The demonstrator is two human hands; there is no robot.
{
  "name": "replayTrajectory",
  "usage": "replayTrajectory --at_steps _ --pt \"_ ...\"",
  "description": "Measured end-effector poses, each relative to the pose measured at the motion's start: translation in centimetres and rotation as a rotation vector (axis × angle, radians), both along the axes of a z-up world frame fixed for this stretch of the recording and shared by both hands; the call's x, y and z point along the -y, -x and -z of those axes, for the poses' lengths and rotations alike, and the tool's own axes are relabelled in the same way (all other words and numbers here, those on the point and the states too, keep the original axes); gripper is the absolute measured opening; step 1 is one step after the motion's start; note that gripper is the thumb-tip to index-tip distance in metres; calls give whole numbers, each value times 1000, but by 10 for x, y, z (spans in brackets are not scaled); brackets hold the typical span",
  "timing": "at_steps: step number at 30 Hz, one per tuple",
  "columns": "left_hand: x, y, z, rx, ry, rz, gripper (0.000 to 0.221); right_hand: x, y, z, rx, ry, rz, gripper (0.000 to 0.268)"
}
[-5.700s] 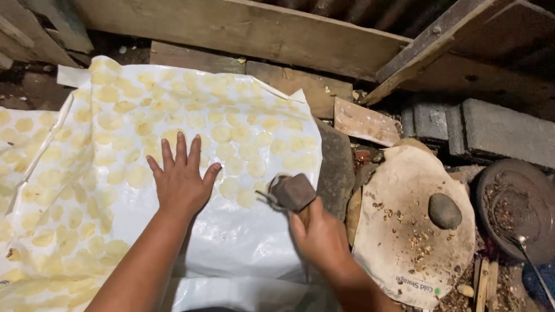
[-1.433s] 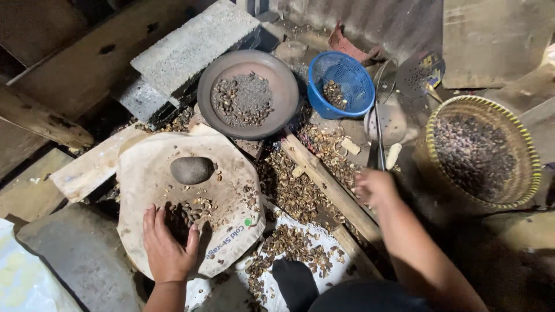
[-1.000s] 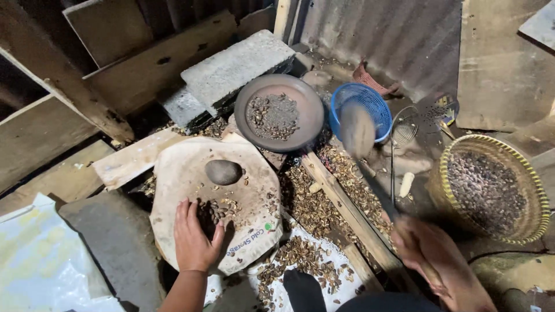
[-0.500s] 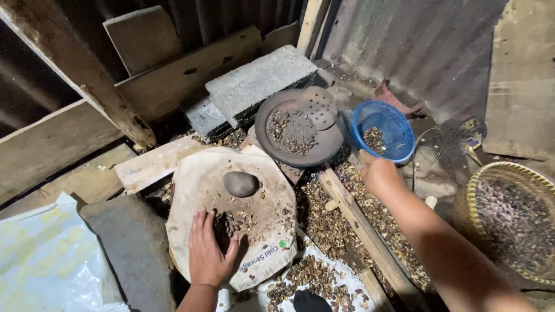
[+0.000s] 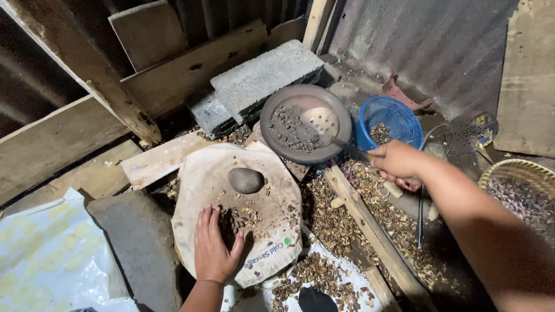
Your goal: Cracking nuts using a wooden mallet on a stone surface and sorting the kernels into containers.
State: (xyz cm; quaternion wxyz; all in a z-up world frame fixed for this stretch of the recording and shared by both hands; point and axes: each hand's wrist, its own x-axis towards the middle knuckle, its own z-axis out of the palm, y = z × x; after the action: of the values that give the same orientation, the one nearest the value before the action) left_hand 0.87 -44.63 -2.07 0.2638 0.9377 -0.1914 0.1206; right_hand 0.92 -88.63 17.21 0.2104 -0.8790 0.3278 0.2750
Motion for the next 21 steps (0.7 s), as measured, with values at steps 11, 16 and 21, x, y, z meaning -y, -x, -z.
replayTrajectory --at_steps 11,16,21 --pt "2 -1 -6 24 19 6 82 -56 12 38 380 -507 450 45" --pt "2 -2 -6 38 -16 34 86 -83 40 -3 265 51 143 52" --pt "1 -3 -2 65 -31 67 86 -21 34 67 508 206 -28 45"
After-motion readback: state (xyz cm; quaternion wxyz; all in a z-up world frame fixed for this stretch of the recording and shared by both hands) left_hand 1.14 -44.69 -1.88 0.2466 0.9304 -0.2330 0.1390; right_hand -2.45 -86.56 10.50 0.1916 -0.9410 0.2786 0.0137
